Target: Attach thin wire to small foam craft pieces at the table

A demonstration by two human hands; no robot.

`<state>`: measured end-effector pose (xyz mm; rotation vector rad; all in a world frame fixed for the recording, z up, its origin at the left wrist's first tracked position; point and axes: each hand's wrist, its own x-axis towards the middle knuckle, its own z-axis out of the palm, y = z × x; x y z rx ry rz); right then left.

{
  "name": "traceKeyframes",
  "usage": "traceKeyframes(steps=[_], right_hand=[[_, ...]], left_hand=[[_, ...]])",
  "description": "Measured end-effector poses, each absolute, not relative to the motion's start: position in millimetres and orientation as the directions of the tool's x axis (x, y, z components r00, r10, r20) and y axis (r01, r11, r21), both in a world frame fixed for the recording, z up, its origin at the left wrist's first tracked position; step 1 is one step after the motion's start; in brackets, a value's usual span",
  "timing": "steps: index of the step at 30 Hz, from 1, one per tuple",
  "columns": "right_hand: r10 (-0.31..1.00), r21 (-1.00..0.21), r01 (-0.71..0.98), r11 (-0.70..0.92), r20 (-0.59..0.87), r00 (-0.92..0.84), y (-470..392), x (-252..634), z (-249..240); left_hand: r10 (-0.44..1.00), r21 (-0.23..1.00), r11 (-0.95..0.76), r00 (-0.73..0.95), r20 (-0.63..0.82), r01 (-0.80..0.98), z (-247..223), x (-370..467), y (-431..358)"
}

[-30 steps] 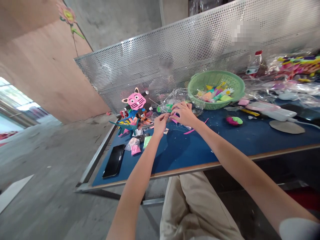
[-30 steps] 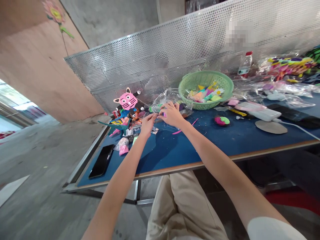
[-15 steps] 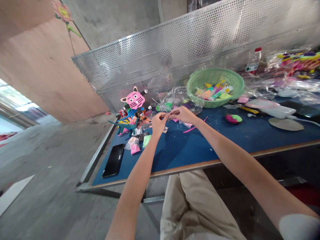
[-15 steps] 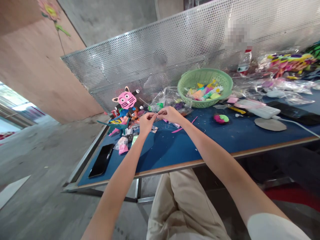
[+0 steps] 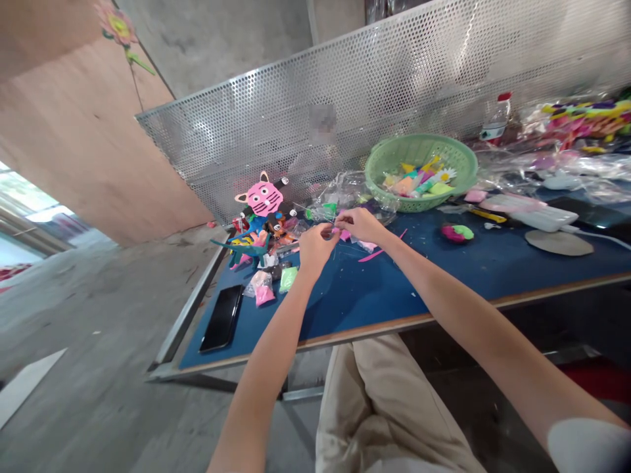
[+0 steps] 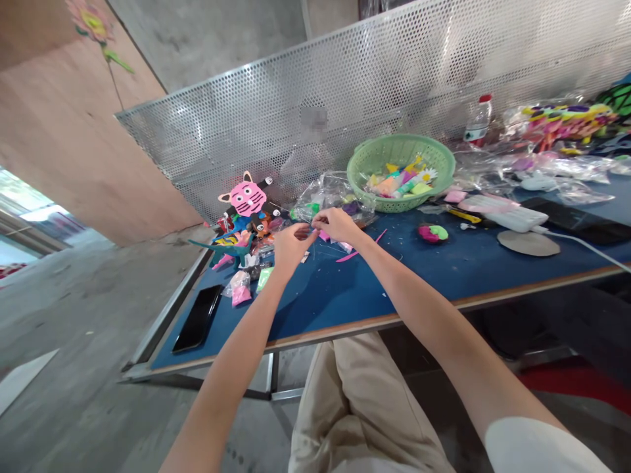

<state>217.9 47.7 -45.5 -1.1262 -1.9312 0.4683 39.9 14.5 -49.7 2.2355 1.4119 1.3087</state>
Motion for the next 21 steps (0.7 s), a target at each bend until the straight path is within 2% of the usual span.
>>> traceKeyframes(steps=[2,6,12,17,21], right_hand=[[0.839,-0.626,0.571,0.531,0.484,-0.250,46.2,216.2,-45.1],[0.828,-0.565,0.621,0.542,0.484,-0.282,44.4,216.4,-46.2],[0.824,-0.635,0.535,0.558,0.348,-0.447,42.0,217.5,-49.6],[0.850,-0.595,0.608,0.526,0.346,-0.397,44.9,215.7,-48.6],[0.829,-0.518,0.648,0.558,0.377,-0.413,48.8,217.4,-48.5]], left_hand=[[0.806,0.560,-0.517,0.146,0.574,0.648,-50.8,40.6,15.7],[0.824,0.633,-0.515,0.132,0.550,0.578,-53.8,38.6,20.1],[0.866,0.731,-0.489,0.164,0.472,0.477,-59.0,33.3,26.3],[0.906,0.829,-0.422,0.161,0.391,0.366,-61.3,34.6,29.2],[0.920,0.847,-0.391,0.152,0.361,0.358,-60.8,35.1,29.7]])
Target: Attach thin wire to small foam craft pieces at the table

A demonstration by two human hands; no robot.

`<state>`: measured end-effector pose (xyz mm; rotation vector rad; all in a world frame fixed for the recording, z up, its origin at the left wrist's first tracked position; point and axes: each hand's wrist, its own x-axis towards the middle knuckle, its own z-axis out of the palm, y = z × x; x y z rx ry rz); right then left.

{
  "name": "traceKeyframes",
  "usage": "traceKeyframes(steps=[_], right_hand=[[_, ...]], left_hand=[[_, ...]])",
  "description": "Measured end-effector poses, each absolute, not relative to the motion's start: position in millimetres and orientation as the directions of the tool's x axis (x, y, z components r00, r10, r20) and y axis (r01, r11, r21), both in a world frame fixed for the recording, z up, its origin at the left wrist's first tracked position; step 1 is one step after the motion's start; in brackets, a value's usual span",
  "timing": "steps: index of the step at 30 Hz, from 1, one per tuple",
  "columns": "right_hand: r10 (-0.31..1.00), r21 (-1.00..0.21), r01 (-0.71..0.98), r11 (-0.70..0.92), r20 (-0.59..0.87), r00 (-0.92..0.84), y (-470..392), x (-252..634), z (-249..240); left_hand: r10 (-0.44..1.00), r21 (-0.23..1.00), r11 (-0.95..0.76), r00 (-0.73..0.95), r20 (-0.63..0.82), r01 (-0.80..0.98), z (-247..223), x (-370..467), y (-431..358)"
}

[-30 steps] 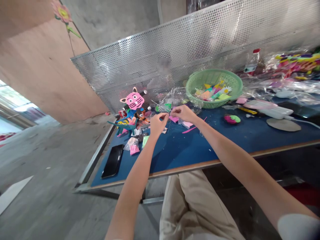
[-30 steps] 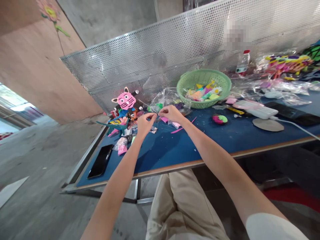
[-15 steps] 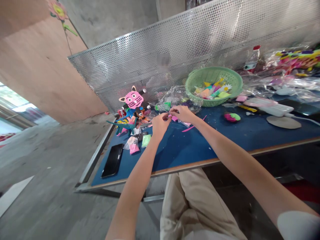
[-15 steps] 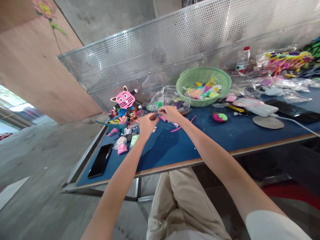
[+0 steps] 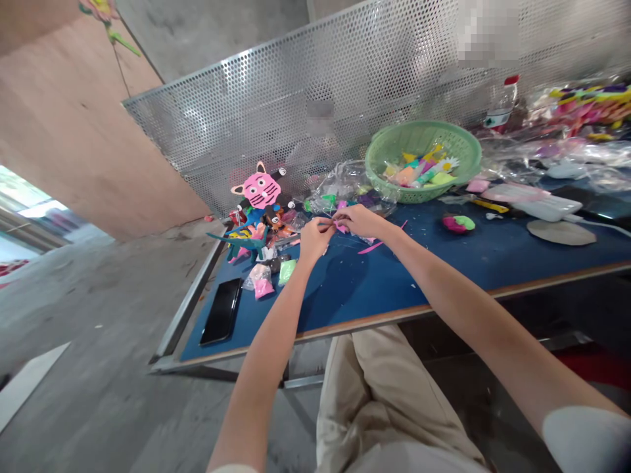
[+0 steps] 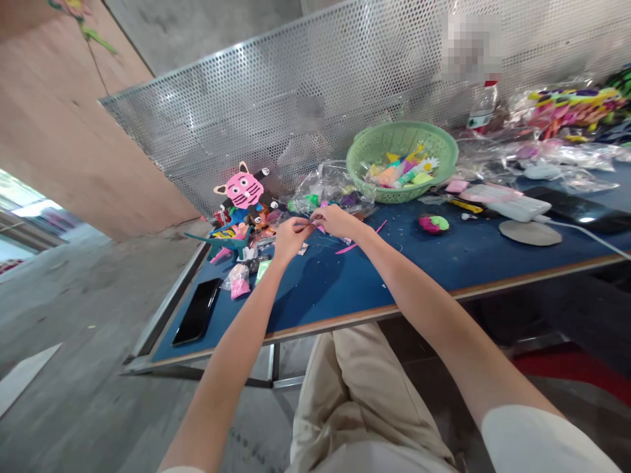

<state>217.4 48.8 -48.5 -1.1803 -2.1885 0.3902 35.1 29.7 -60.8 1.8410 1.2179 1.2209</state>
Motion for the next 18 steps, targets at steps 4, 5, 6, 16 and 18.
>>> traceKeyframes(steps=[4,5,6,16,18], right_hand=[[0.764,-0.423,0.644,0.638,0.455,-0.458,50.4,218.8,-48.3],[0.742,-0.397,0.639,0.659,0.484,-0.464,50.6,219.0,-48.1],[0.719,-0.371,0.635,0.678,0.516,-0.466,50.8,219.2,-48.0],[0.611,-0.263,0.594,0.761,0.599,-0.518,52.0,222.4,-47.0],[0.620,-0.286,0.594,0.752,0.612,-0.491,50.1,221.8,-46.9]], left_hand=[[0.934,0.882,-0.353,0.171,0.314,0.311,-61.1,33.8,31.3],[0.942,0.902,-0.328,0.166,0.291,0.280,-61.4,33.7,31.9],[0.952,0.925,-0.296,0.157,0.264,0.240,-61.6,33.6,32.4],[0.973,0.982,-0.181,0.156,0.171,0.053,-56.1,31.8,30.4],[0.971,0.979,-0.193,0.158,0.180,0.068,-55.4,31.5,29.5]])
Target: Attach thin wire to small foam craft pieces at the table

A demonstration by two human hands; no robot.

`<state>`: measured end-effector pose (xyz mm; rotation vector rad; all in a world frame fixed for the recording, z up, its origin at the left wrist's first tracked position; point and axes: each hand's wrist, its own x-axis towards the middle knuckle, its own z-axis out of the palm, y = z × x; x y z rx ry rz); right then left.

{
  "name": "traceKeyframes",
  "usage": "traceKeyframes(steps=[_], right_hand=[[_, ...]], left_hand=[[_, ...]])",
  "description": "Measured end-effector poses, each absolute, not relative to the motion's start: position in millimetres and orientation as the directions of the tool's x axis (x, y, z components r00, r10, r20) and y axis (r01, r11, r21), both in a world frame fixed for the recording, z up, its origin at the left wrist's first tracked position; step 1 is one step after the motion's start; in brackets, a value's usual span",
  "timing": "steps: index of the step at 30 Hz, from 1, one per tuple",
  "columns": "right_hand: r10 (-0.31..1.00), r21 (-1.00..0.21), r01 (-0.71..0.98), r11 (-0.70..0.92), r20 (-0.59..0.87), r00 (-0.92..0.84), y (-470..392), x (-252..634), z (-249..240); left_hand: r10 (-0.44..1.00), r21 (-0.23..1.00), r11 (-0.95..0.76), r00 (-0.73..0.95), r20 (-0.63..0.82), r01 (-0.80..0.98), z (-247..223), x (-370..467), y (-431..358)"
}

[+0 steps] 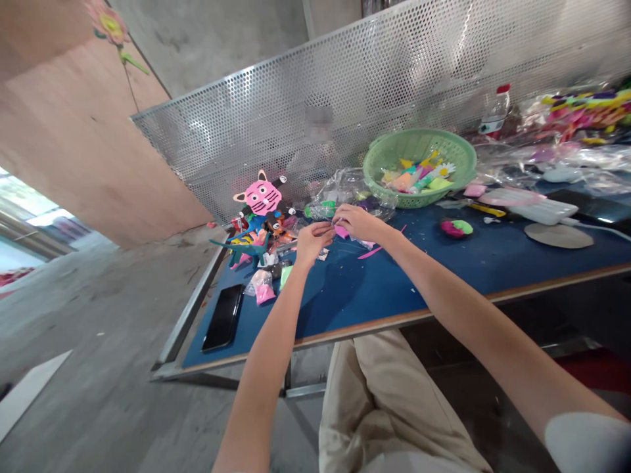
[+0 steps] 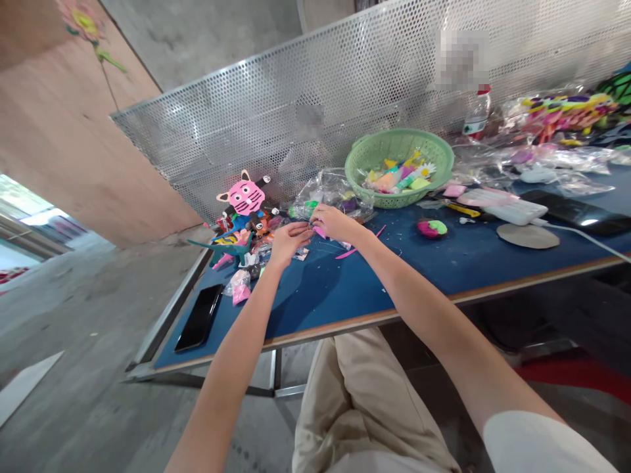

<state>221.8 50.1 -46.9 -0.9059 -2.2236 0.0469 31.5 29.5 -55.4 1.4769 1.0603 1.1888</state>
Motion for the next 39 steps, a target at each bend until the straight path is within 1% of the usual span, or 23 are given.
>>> traceKeyframes(steps=[9,14,20,23,26,29,31,33,35,39], right_hand=[[0.632,-0.348,0.568,0.746,0.639,-0.439,44.7,221.3,-45.1],[0.655,-0.396,0.569,0.720,0.659,-0.370,45.0,217.6,-45.2],[0.696,-0.454,0.572,0.683,0.643,-0.321,43.8,215.6,-43.9],[0.708,-0.469,0.570,0.675,0.629,-0.321,43.4,216.5,-42.6],[0.715,-0.491,0.552,0.673,0.621,-0.320,43.4,217.4,-41.6],[0.728,-0.514,0.541,0.666,0.607,-0.319,43.7,218.0,-41.1],[0.730,-0.523,0.533,0.665,0.605,-0.318,44.1,218.7,-40.8],[0.726,-0.530,0.517,0.672,0.611,-0.316,44.8,220.0,-40.7],[0.722,-0.538,0.502,0.677,0.619,-0.310,46.2,221.7,-41.0],[0.726,-0.556,0.485,0.675,0.618,-0.301,50.3,224.4,-43.2]], left_hand=[[0.954,0.932,-0.291,0.146,0.264,0.217,-50.4,31.5,25.7],[0.946,0.938,-0.308,0.160,0.284,0.159,-51.5,33.0,27.1],[0.932,0.922,-0.343,0.186,0.310,0.183,-55.2,33.7,27.7],[0.933,0.914,-0.351,0.164,0.321,0.202,-56.4,34.5,27.0],[0.943,0.922,-0.330,0.125,0.309,0.203,-57.2,35.5,26.4],[0.953,0.947,-0.295,0.113,0.281,0.125,-58.5,36.3,27.3],[0.960,0.963,-0.260,0.122,0.250,0.066,-59.3,36.4,28.3],[0.960,0.967,-0.245,0.157,0.232,0.069,-59.5,36.1,29.1],[0.947,0.954,-0.279,0.200,0.253,0.112,-59.1,35.5,29.3],[0.901,0.894,-0.406,0.242,0.359,0.187,-57.3,33.8,29.2]])
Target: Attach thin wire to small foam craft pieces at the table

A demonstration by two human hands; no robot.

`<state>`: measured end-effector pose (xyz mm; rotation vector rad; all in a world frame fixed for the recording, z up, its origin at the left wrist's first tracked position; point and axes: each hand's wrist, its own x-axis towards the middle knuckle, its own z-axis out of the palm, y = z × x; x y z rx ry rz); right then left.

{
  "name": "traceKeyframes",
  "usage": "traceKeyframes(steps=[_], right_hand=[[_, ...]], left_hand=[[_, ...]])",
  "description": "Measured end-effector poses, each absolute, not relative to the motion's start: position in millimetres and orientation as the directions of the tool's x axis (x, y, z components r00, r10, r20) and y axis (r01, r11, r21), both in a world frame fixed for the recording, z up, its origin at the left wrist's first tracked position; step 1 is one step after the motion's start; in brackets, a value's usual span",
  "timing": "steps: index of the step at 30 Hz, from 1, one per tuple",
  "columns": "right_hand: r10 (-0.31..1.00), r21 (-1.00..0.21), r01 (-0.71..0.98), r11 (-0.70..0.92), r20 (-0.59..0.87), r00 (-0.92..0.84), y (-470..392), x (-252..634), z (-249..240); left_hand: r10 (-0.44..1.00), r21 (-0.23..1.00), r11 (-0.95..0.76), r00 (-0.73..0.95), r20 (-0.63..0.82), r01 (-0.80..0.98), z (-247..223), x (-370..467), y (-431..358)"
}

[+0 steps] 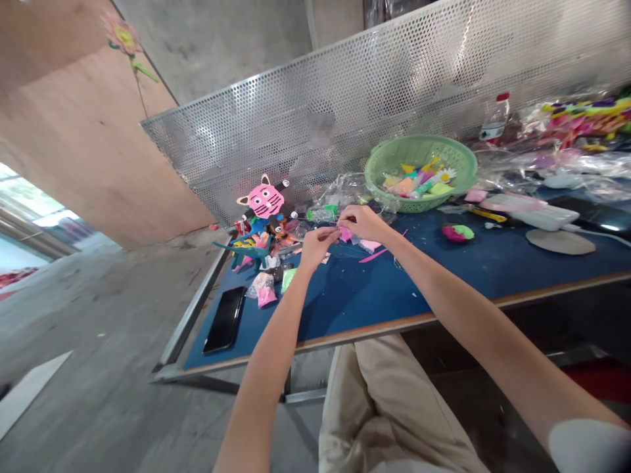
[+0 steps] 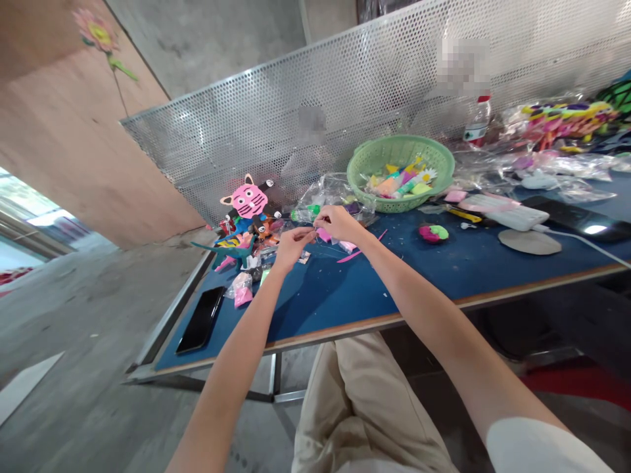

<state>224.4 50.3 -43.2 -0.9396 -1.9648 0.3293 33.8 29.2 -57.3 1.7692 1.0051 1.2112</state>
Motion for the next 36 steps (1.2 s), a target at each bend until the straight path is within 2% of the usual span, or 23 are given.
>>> traceKeyframes(steps=[5,12,20,27,36], right_hand=[[0.738,-0.571,0.485,0.663,0.606,-0.296,52.6,224.1,-44.7],[0.739,-0.563,0.495,0.662,0.599,-0.307,49.2,223.5,-43.0],[0.728,-0.574,0.457,0.680,0.603,-0.325,48.1,225.1,-41.1],[0.698,-0.564,0.413,0.715,0.610,-0.375,44.4,228.2,-36.4],[0.714,-0.600,0.388,0.700,0.577,-0.397,42.2,227.7,-33.4]], left_hand=[[0.843,0.804,-0.527,0.285,0.456,0.276,-56.7,31.9,29.7],[0.743,0.614,-0.667,0.308,0.595,0.422,-58.7,30.9,28.8],[0.726,0.576,-0.670,0.251,0.640,0.468,-56.8,33.5,24.5],[0.670,0.339,-0.641,0.286,0.685,0.689,-55.0,30.5,21.2],[0.574,0.168,-0.648,0.331,0.749,0.743,-55.9,25.6,23.5]])
